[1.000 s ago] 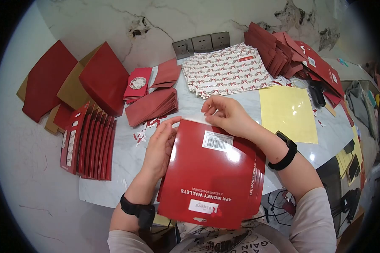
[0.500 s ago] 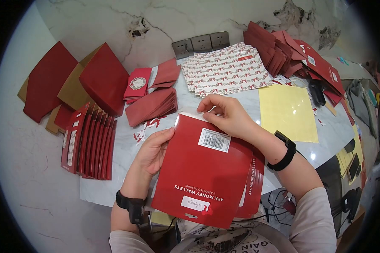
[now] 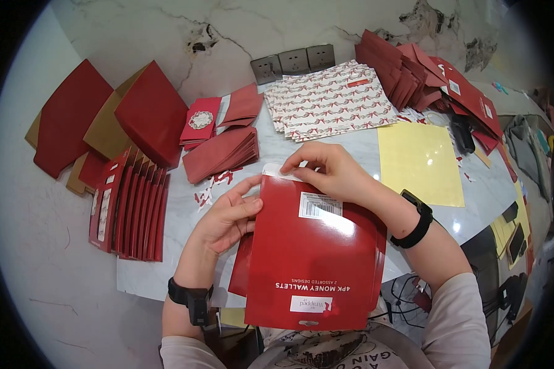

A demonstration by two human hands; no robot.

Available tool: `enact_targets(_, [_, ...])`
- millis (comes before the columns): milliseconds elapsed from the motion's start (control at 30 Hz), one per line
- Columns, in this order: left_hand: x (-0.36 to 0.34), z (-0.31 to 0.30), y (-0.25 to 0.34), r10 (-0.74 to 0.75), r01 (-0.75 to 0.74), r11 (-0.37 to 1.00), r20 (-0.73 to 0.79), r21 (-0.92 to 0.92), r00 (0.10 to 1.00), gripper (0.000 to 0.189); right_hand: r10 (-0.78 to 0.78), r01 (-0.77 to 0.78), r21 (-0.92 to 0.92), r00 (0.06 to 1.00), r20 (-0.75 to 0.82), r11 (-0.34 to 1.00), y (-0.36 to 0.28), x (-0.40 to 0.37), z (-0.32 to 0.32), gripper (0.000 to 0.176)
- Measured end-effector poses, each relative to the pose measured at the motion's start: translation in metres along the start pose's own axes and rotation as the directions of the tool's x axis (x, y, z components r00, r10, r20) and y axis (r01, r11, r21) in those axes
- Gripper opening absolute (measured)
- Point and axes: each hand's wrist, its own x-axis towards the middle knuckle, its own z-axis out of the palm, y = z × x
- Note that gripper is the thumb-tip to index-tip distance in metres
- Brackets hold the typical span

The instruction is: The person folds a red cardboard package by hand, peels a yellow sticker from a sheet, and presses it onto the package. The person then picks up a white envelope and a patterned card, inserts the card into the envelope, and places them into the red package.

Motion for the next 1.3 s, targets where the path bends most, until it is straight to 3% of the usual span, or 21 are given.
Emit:
enact_targets(33, [-0.001,0.001,0.001,0.032,-0.032,0.999,0.014,0.029,0.999,0.052,-0.121,0.12,-0.06,0.993,-0.007,0.991,0.002,0.0,0.001,0.014])
enact_targets(267, [-0.001,0.002,-0.001,0.133,-0.136,0.984,0.03,0.116,0.991,0.055,-0.147,0.148,-0.05,0.989,0.016,0.988,0.003,0.0,0.003,0.014])
enact_targets(367, [0.0,0.006,-0.001,0.145,-0.143,0.98,-0.002,0.139,0.989,0.057,-0.269,0.262,-0.118,0.962,-0.044,0.958,-0.003,-0.002,0.005,0.015])
enact_targets(433, [-0.001,0.007,0.0,0.156,-0.157,0.975,0.018,0.157,0.988,0.058,-0.096,0.09,-0.128,0.995,-0.035,0.988,-0.007,-0.003,0.003,0.016])
enact_targets(533, [-0.001,0.007,0.001,0.175,-0.18,0.959,0.041,0.219,0.984,0.058,0.0,-0.001,-0.118,1.0,-0.004,0.993,-0.008,-0.004,0.0,0.019])
enact_targets(767, [-0.002,0.004,0.001,0.215,-0.224,0.941,0.062,0.255,0.975,0.056,-0.104,0.102,0.068,0.994,0.029,0.992,-0.001,-0.001,0.0,0.019])
enact_targets(833, [-0.004,0.006,0.004,0.199,-0.211,0.94,0.072,0.269,0.977,0.054,-0.03,0.024,0.116,0.998,0.047,0.993,-0.008,-0.003,0.0,0.018])
enact_targets(1067, [-0.003,-0.001,0.003,0.182,-0.208,0.923,0.109,0.323,0.977,0.048,0.0,-0.017,0.137,0.993,0.121,0.99,0.001,-0.001,-0.001,0.016])
enact_targets(1167, [-0.005,-0.002,0.006,0.165,-0.187,0.921,0.091,0.341,0.982,0.047,0.275,-0.285,0.251,0.959,0.073,0.925,0.005,0.002,-0.001,0.033])
enact_targets(1300, [-0.005,-0.004,0.005,0.16,-0.191,0.92,0.116,0.343,0.98,0.044,0.416,-0.445,0.249,0.895,0.16,0.861,-0.005,0.002,-0.012,0.033])
